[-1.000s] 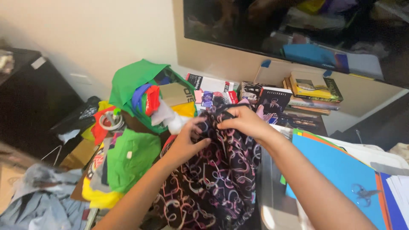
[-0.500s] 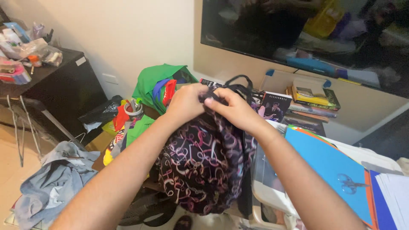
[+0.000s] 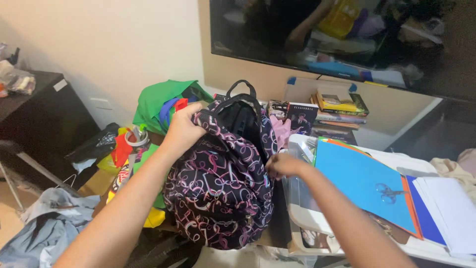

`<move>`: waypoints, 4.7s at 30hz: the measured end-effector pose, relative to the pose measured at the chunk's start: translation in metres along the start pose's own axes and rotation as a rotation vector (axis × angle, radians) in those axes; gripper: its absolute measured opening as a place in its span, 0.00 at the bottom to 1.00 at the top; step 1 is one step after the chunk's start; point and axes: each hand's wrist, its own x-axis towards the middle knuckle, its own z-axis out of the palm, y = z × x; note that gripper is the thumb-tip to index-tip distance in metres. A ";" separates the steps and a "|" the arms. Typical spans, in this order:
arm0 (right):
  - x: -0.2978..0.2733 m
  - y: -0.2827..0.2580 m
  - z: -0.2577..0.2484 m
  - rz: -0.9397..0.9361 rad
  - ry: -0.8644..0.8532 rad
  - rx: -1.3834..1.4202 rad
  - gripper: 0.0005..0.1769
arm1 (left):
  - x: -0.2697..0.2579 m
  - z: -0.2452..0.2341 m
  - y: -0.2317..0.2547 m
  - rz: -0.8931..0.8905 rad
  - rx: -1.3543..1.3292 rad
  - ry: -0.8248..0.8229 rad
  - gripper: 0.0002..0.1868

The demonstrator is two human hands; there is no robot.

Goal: The recorder is tidying a desk, sorting objects, and packing them into a backpack and a paper bag.

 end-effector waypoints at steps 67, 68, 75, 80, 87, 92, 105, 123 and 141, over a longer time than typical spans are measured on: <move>-0.024 -0.151 0.006 -0.629 -0.080 0.308 0.27 | -0.037 0.044 -0.135 -0.381 -0.934 -0.365 0.28; -0.028 -0.157 0.006 -0.606 -0.119 0.156 0.25 | -0.044 0.043 -0.154 -0.469 -0.843 -0.321 0.28; -0.024 -0.159 -0.021 -0.307 -0.096 -0.408 0.41 | -0.085 0.078 -0.235 -0.572 -0.204 -0.337 0.31; -0.004 -0.121 -0.062 -0.164 -0.166 -0.558 0.42 | -0.102 0.099 -0.235 -0.334 0.155 -0.266 0.37; -0.052 -0.138 -0.080 -0.147 -0.110 -0.735 0.28 | -0.094 0.093 -0.197 -0.297 0.224 -0.322 0.40; -0.092 -0.172 -0.068 -0.060 -0.096 -0.684 0.24 | -0.100 0.106 -0.251 -0.168 0.078 -0.257 0.21; -0.056 -0.176 -0.037 -0.253 0.389 -1.154 0.26 | -0.079 0.092 -0.241 -0.452 -0.228 0.000 0.19; 0.060 -0.195 0.035 -0.543 0.344 -0.780 0.12 | -0.047 0.093 -0.227 -0.289 -0.603 0.126 0.15; -0.001 -0.206 0.017 -0.210 0.569 -0.545 0.20 | -0.022 0.090 -0.138 -0.090 0.192 -0.122 0.15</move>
